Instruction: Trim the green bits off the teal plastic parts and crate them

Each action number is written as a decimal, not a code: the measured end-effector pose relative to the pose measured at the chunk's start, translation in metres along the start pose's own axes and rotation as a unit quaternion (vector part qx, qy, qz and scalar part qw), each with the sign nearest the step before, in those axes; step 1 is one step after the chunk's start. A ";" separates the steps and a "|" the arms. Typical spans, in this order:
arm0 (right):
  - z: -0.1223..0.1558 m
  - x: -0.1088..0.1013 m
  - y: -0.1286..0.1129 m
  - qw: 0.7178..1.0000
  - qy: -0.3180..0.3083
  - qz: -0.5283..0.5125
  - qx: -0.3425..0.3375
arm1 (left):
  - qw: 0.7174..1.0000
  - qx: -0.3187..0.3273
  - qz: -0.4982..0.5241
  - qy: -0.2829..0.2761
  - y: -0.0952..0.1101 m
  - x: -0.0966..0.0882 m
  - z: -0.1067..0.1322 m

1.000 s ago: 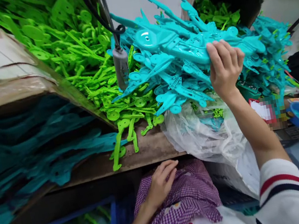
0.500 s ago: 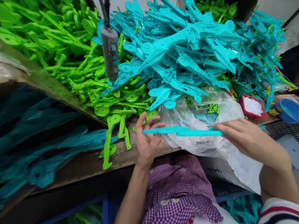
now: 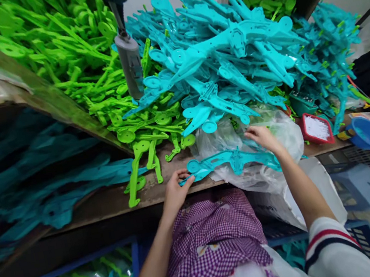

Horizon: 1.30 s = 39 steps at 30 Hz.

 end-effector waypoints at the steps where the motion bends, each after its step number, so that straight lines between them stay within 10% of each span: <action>1: 0.003 -0.010 0.015 0.997 0.043 0.050 0.043 | 1.000 0.005 -0.009 -0.005 -0.001 0.000 -0.002; 9: -0.011 -0.008 0.054 0.970 0.092 0.169 0.151 | 0.996 0.018 -0.030 -0.082 0.009 0.004 -0.004; 17: 0.020 -0.021 -0.014 0.980 0.173 0.080 0.055 | 0.987 0.072 -0.114 -0.090 0.020 0.010 0.010; 23: 0.004 0.047 -0.127 0.928 0.135 -0.347 0.011 | 0.979 0.076 -0.174 -0.072 0.021 -0.004 0.010; 28: -0.053 0.076 -0.210 0.894 0.062 -0.429 -0.108 | 0.968 0.110 -0.225 -0.033 0.030 -0.018 0.020; 39: -0.027 0.179 -0.188 0.952 -0.009 -0.270 -0.147 | 0.932 0.108 -0.337 0.073 0.019 -0.029 0.027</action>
Point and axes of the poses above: each hand's wrist, its own z-axis away from the middle knuckle, its own x-axis out of the palm, y = z × x, the point moved 10 cm from there along -z, towards the middle knuckle, and after that the axes turned 12 degrees about -x, right-handed, at the moved point
